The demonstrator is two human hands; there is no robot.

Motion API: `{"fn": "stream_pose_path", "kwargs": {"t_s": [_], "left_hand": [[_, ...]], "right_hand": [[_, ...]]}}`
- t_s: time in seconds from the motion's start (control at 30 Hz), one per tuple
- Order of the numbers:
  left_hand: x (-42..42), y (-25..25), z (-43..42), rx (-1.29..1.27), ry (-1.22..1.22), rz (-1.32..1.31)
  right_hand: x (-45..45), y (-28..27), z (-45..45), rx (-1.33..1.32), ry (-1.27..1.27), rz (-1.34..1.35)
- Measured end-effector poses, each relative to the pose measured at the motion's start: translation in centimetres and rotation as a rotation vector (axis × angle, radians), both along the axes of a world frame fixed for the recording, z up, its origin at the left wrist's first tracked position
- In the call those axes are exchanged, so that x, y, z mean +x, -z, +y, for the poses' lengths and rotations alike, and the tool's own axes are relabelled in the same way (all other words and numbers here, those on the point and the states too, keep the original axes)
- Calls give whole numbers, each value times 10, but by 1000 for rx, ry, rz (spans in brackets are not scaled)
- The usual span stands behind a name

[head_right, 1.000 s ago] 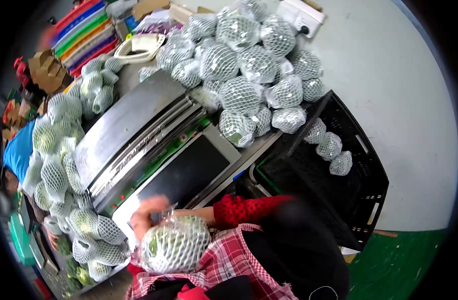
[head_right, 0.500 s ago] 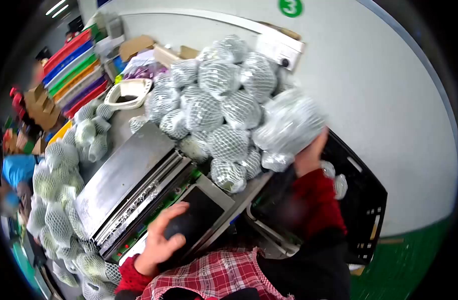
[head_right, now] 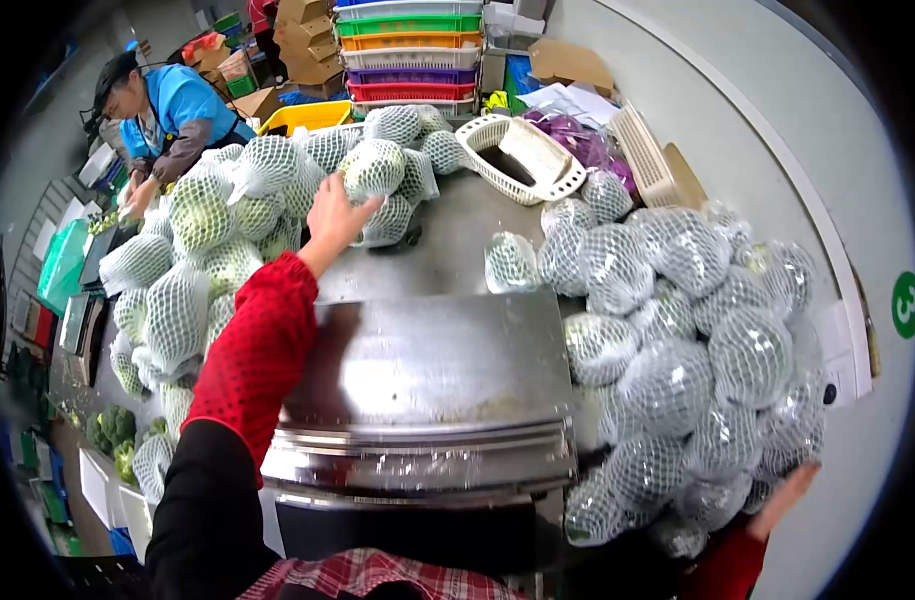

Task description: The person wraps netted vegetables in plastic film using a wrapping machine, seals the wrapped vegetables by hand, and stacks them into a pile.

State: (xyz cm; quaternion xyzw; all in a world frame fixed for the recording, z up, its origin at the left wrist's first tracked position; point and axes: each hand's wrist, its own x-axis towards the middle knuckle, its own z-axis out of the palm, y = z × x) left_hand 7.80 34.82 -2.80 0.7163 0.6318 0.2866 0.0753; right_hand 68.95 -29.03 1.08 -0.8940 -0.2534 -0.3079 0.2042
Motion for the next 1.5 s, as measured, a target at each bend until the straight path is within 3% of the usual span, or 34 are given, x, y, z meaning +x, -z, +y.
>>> {"fn": "stream_pose_path", "kwargs": {"t_s": [0.07,0.1,0.17,0.2,0.27,0.3,0.33,0.4,0.47,0.53,0.6,0.63,0.7,0.77,0.8,0.87,0.93,0.97,1.0,1.03,1.13,1.27,1.33,1.37,1.43,1.5], "left_hand": [[17,15,47,192,-45,215],[25,13,56,165,-22,343],[37,32,78,86,29,542],[34,53,102,10,69,443],[38,57,110,123,43,293],[35,66,119,362,26,205],[30,55,117,375,66,154],[9,39,111,458,206,160],[-12,29,96,262,274,200],[-23,28,76,309,192,43],[-32,35,70,123,87,-49],[-35,28,59,-55,56,-133],[-40,43,42,-116,-33,-255],[-43,79,39,-20,-124,-338],[-41,85,34,3,-167,-283],[-40,81,37,145,-201,-436],[-44,86,43,157,-190,-301],[-42,84,46,110,-262,-242],[-42,77,45,124,-189,-255],[-42,78,48,161,-128,-282],[-46,66,46,59,-193,-289],[-36,54,34,54,-165,-560],[-30,46,16,229,195,-1033],[-34,21,-11,277,297,-943],[-47,-32,-81,120,370,-971],[-68,-42,-143,-54,354,-946]], "right_hand": [[-49,-7,-2,325,66,69],[-86,-18,20,324,73,68],[-168,-50,84,581,-110,-21],[-198,-58,107,395,-204,-120],[-239,-71,146,59,-393,-259],[-258,-76,166,-78,-468,-295],[-266,-72,181,-95,-587,-276],[-287,-63,222,-147,-825,-89],[-311,-45,272,-75,-1012,261],[-337,-23,326,-2,-1152,683],[-362,0,391,95,-1266,1087],[-368,19,431,71,-1303,1045],[-389,33,502,25,-1266,1111],[-417,51,569,40,-1140,1201],[-428,69,605,75,-1086,1188],[-448,98,673,184,-1118,1257],[-474,86,709,367,-1343,1298],[-482,132,774,343,-1129,1187],[-489,138,791,405,-1115,1271],[-497,131,793,287,-894,1196],[-482,101,777,229,-1018,1562],[-468,85,744,386,-1261,1452],[-468,18,652,351,-1413,1626],[-469,-1,614,290,-1388,1634],[-471,-28,541,111,-1306,1723],[-470,-26,480,-59,-1319,1711]]}}
